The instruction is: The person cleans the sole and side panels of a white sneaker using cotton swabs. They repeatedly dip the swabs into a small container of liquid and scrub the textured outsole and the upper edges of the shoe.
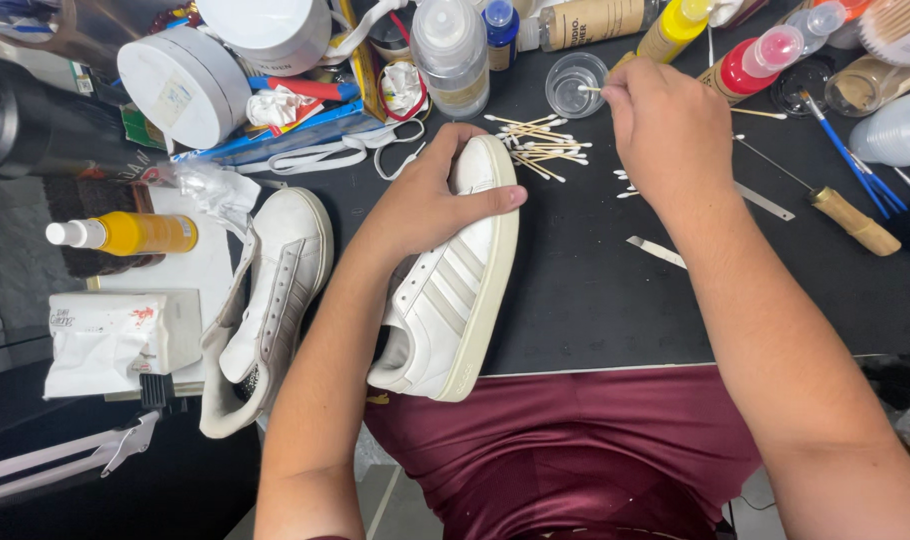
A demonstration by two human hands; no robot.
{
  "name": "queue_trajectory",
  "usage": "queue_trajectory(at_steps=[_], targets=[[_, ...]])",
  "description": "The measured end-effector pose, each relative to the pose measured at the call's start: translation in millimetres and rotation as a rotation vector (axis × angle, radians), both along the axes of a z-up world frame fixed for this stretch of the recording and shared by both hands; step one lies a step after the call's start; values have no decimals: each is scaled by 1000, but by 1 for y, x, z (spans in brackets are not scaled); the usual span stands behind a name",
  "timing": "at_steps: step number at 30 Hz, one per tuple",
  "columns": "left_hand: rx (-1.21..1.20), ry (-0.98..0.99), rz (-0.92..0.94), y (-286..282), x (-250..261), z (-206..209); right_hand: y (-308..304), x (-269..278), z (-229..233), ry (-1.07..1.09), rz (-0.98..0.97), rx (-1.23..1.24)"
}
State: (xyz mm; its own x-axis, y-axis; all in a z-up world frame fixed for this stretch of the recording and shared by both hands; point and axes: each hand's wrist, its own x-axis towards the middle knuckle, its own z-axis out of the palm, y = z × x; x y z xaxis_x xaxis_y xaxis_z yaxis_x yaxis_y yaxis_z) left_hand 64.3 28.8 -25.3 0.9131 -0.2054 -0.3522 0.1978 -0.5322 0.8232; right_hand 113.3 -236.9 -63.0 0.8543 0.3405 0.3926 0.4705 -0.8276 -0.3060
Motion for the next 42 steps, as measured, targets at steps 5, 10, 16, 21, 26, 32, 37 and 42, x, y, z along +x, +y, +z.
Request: queue_trajectory(at_steps=[5,10,16,21,26,32,37,42], targets=[[-454,174,92,13,9,-21,7,-4,-1,-6,17,-35],[-482,217,125,7,7,-15,10,-1,2,-12,42,-57],[-652,278,112,8,10,-27,1,-11,7,-5,59,47],[-764,297,-123,40,9,-31,-1,-12,1,20,71,48],[-859,216,-140,45,19,-60,-2,-9,1,54,63,38],[-838,142,-140,40,24,-76,0,-8,4,108,56,-31],[-901,225,-155,37,19,-55,4,-4,9,10,107,-12],[-819,105,-164,30,16,-62,7,-24,29,183,78,321]])
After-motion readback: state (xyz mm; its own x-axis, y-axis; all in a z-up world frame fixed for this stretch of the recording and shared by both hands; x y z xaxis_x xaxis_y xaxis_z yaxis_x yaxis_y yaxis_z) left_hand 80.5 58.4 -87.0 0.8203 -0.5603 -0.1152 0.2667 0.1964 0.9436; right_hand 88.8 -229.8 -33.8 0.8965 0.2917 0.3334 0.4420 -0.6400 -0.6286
